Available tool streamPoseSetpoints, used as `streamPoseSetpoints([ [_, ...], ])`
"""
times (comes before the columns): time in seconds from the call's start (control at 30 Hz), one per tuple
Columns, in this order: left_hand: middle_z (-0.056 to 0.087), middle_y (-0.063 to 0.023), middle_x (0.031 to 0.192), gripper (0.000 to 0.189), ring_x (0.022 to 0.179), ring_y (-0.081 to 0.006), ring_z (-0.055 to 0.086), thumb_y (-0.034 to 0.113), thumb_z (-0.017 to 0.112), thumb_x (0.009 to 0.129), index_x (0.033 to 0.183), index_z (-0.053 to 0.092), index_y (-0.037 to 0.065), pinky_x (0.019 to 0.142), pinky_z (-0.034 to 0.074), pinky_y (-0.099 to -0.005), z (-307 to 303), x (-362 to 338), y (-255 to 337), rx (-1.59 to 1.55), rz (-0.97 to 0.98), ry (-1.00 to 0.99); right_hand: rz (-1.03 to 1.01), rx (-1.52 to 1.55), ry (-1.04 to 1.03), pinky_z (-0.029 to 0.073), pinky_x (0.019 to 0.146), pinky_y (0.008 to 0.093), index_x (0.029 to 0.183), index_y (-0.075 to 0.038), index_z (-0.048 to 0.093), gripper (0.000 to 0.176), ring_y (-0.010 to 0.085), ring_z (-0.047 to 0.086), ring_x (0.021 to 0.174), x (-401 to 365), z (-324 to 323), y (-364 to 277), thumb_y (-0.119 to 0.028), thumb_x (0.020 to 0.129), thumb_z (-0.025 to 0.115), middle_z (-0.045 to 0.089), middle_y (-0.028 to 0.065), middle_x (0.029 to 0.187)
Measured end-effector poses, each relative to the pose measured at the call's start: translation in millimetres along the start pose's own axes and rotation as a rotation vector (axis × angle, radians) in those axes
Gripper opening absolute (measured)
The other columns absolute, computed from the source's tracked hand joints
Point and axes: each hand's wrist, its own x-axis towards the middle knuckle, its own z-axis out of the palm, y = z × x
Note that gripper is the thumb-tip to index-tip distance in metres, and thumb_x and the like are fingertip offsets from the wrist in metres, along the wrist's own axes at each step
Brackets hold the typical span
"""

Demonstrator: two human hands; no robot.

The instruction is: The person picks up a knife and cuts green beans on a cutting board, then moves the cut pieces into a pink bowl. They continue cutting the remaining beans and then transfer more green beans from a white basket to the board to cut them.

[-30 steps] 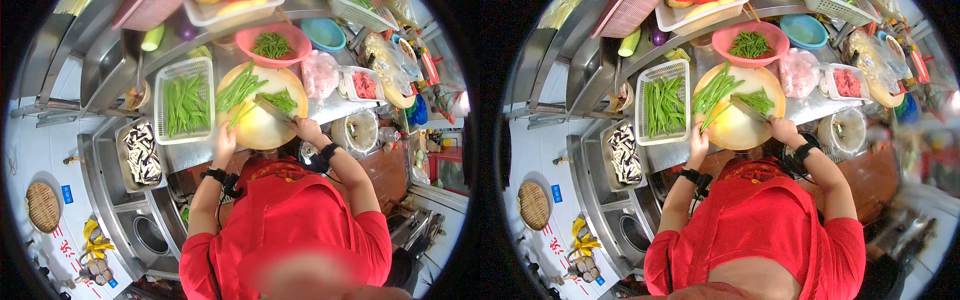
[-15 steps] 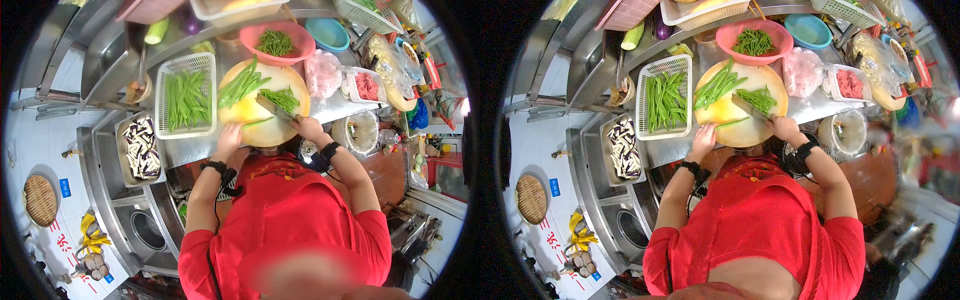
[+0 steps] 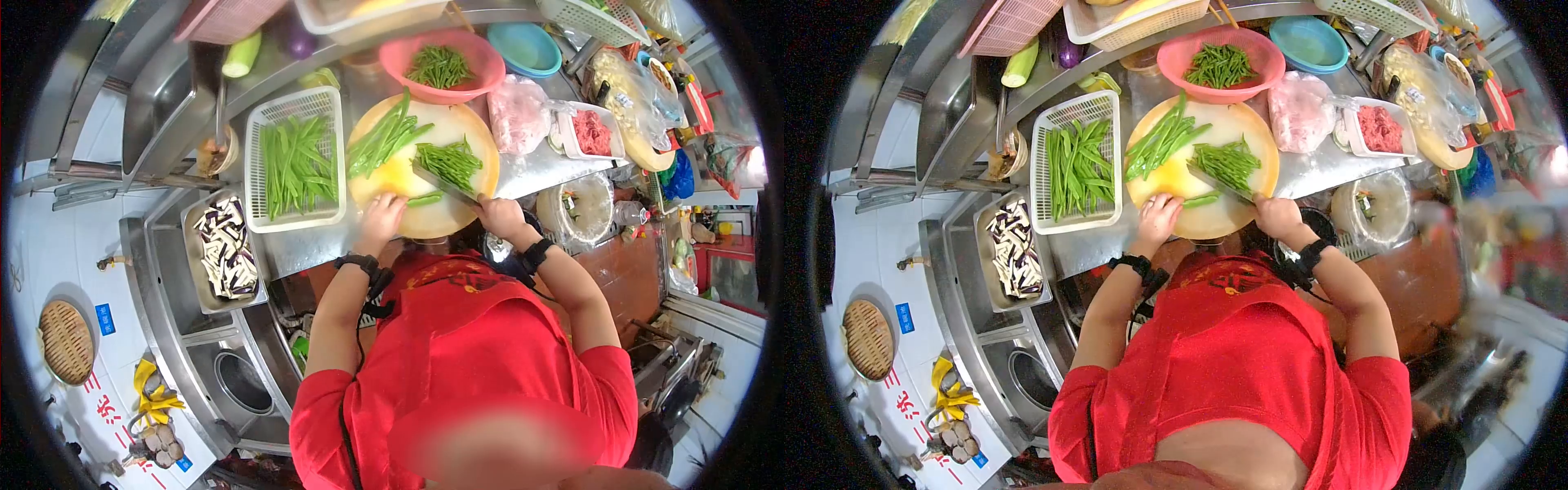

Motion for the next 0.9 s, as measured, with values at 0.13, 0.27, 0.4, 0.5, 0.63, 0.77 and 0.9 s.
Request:
streamPoseSetpoints([
  [0.13, 0.055, -0.0052, 0.090, 0.021, 0.085, -0.0251, 0.055, 0.015, 0.066, 0.075, 0.095, 0.063, 0.014, 0.074, 0.044, -0.0380, 7, -2, 2, 0.047, -0.041, 0.065, 0.028, 0.008, -0.026, 0.049, 0.055, 0.0454, 0.087, -0.005, 0.055, 0.031, 0.0342, 0.063, 0.061, -4, 0, -1, -0.035, 0.087, 0.049, 0.062, 0.0181, 0.065],
  [0.27, 0.056, -0.0049, 0.091, 0.018, 0.085, -0.0248, 0.055, 0.015, 0.067, 0.073, 0.091, 0.063, 0.013, 0.074, 0.045, -0.0377, 20, -10, -5, 0.092, -0.018, 0.114, 0.001, -0.003, -0.054, 0.049, 0.056, 0.0456, 0.088, -0.004, 0.056, 0.033, 0.0342, 0.063, 0.062, -7, -3, 3, -0.036, 0.088, 0.048, 0.062, 0.0182, 0.065],
  [0.4, 0.057, -0.0046, 0.093, 0.020, 0.088, -0.0249, 0.054, 0.015, 0.066, 0.073, 0.093, 0.065, 0.013, 0.077, 0.044, -0.0381, 18, -14, -8, 0.032, -0.016, 0.107, -0.059, -0.035, -0.050, 0.050, 0.056, 0.0455, 0.087, -0.004, 0.057, 0.035, 0.0340, 0.063, 0.061, -6, -11, 11, -0.038, 0.088, 0.048, 0.062, 0.0168, 0.065],
  [0.5, 0.057, -0.0045, 0.094, 0.022, 0.090, -0.0250, 0.054, 0.015, 0.065, 0.073, 0.095, 0.065, 0.013, 0.078, 0.043, -0.0384, 16, -15, -10, -0.005, 0.019, 0.115, -0.126, -0.029, 0.033, 0.048, 0.052, 0.0454, 0.085, -0.006, 0.055, 0.031, 0.0349, 0.061, 0.056, -2, -8, 14, -0.036, 0.087, 0.050, 0.060, 0.0172, 0.059],
  [0.63, 0.058, -0.0044, 0.095, 0.021, 0.089, -0.0247, 0.054, 0.015, 0.062, 0.075, 0.096, 0.066, 0.013, 0.079, 0.044, -0.0372, 13, -15, -9, 0.006, 0.016, 0.090, -0.143, -0.107, -0.077, 0.048, 0.051, 0.0446, 0.086, -0.006, 0.054, 0.030, 0.0338, 0.061, 0.055, 9, 7, 13, -0.036, 0.088, 0.049, 0.059, 0.0155, 0.058],
  [0.77, 0.058, -0.0041, 0.095, 0.020, 0.088, -0.0242, 0.055, 0.015, 0.060, 0.076, 0.095, 0.066, 0.014, 0.078, 0.044, -0.0362, 11, -15, -12, 0.010, 0.042, 0.052, -0.213, -0.127, -0.029, 0.049, 0.049, 0.0428, 0.082, -0.006, 0.056, 0.033, 0.0311, 0.062, 0.055, 12, -8, 13, -0.038, 0.087, 0.049, 0.061, 0.0133, 0.060],
  [0.9, 0.058, -0.0037, 0.095, 0.019, 0.087, -0.0239, 0.055, 0.014, 0.061, 0.076, 0.094, 0.065, 0.013, 0.078, 0.045, -0.0365, 15, -15, -13, 0.017, 0.081, 0.079, -0.233, -0.152, -0.032, 0.048, 0.048, 0.0423, 0.082, -0.007, 0.056, 0.032, 0.0305, 0.062, 0.054, 14, -2, 7, -0.038, 0.087, 0.050, 0.061, 0.0123, 0.059],
])
